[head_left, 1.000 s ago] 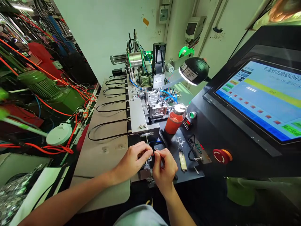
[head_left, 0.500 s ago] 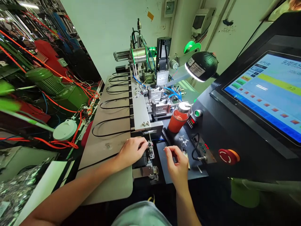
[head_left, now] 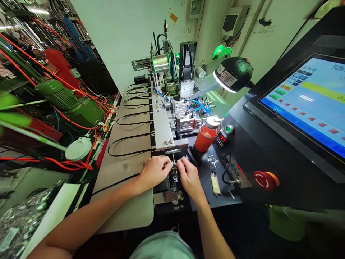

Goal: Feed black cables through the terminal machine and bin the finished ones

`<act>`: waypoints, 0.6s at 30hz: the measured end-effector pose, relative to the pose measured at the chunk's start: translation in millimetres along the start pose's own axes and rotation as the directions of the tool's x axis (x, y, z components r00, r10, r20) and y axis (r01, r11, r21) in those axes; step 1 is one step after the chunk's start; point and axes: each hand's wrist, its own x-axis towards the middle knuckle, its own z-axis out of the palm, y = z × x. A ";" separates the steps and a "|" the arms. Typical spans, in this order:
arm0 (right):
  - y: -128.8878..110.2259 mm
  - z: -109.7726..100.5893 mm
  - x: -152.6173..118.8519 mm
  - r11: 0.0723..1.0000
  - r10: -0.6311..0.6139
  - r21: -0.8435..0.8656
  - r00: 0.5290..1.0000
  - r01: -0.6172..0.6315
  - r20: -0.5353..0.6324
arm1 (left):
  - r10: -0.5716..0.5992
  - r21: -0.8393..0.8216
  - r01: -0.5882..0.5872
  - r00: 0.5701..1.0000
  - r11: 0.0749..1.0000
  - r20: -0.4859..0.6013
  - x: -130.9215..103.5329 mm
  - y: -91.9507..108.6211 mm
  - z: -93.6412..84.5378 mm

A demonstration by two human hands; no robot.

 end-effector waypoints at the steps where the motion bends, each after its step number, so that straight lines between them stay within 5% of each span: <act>1: 0.7 2.6 2.0 1.000 -0.013 0.016 1.000 0.013 0.001 | 0.008 0.003 -0.008 1.000 1.000 0.000 0.1 -0.2 0.2; 6: 4.6 10.4 3.1 0.981 0.000 0.191 1.000 0.005 -0.026 | 0.074 0.070 -0.068 0.994 0.995 -0.085 -6.5 -7.9 2.8; 10: 8.2 13.0 1.0 0.960 0.046 0.279 0.998 -0.035 -0.030 | 0.338 0.268 -0.287 0.926 0.920 -0.167 -15.9 -18.1 5.9; 15: 14.0 15.2 -0.6 0.953 0.055 0.299 0.998 -0.042 -0.036 | 0.575 0.578 -0.448 0.817 0.682 -0.046 -17.0 -19.4 4.6; 18: 14.2 12.1 -2.9 0.981 0.069 0.189 0.992 -0.048 -0.106 | 0.569 0.557 -0.468 0.822 0.686 -0.010 -16.1 -18.9 1.0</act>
